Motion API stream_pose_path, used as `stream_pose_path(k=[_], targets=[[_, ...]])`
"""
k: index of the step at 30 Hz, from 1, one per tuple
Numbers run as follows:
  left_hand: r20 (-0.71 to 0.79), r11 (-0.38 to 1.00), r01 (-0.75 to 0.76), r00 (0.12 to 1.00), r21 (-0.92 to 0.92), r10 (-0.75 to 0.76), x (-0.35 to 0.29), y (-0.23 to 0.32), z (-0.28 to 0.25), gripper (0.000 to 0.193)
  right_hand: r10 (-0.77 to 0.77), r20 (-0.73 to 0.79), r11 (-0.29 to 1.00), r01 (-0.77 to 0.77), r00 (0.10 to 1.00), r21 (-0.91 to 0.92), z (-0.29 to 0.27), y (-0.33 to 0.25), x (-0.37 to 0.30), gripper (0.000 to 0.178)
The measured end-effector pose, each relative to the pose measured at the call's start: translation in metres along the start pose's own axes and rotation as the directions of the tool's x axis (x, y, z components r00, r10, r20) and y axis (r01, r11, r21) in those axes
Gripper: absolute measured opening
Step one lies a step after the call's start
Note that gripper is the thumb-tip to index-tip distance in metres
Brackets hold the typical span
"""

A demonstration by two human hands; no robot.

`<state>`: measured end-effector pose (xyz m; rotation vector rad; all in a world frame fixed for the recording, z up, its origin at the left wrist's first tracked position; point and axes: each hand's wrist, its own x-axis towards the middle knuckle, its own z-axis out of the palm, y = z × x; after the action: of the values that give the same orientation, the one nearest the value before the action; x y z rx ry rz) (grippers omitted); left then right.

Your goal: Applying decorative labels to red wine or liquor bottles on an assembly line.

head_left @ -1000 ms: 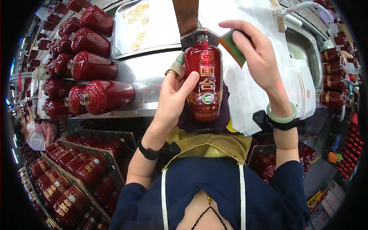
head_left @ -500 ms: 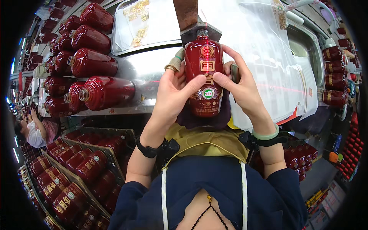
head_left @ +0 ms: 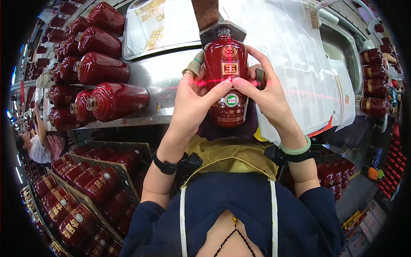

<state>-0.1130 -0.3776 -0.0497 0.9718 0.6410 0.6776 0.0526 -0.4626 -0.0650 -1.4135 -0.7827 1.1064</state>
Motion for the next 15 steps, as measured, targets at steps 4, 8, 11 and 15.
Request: stream_pose_path(k=[4,8,11,15], targets=[[0.013,1.0,-0.009,1.0,-0.017,0.009,-0.001,-0.0015,-0.0013,0.077,0.004,0.011,0.999,-0.004,1.0,0.032,0.0,-0.0017,-0.0006,0.08],[0.032,1.0,0.003,0.999,-0.004,-0.003,-0.0008,0.0015,-0.0005,0.078,0.01,0.019,1.0,-0.01,1.0,0.024,-0.0008,-0.0023,-0.0007,0.081],[-0.007,1.0,0.006,1.0,-0.016,-0.006,-0.0003,-0.0002,0.0003,0.078,0.008,0.023,0.999,-0.009,1.0,0.038,-0.0009,-0.0024,-0.0005,0.082],[-0.021,0.999,-0.012,1.0,0.04,0.013,0.0009,0.0002,0.0011,0.079,-0.021,0.082,0.995,0.029,0.996,-0.099,-0.0064,-0.0102,-0.0003,0.078]])
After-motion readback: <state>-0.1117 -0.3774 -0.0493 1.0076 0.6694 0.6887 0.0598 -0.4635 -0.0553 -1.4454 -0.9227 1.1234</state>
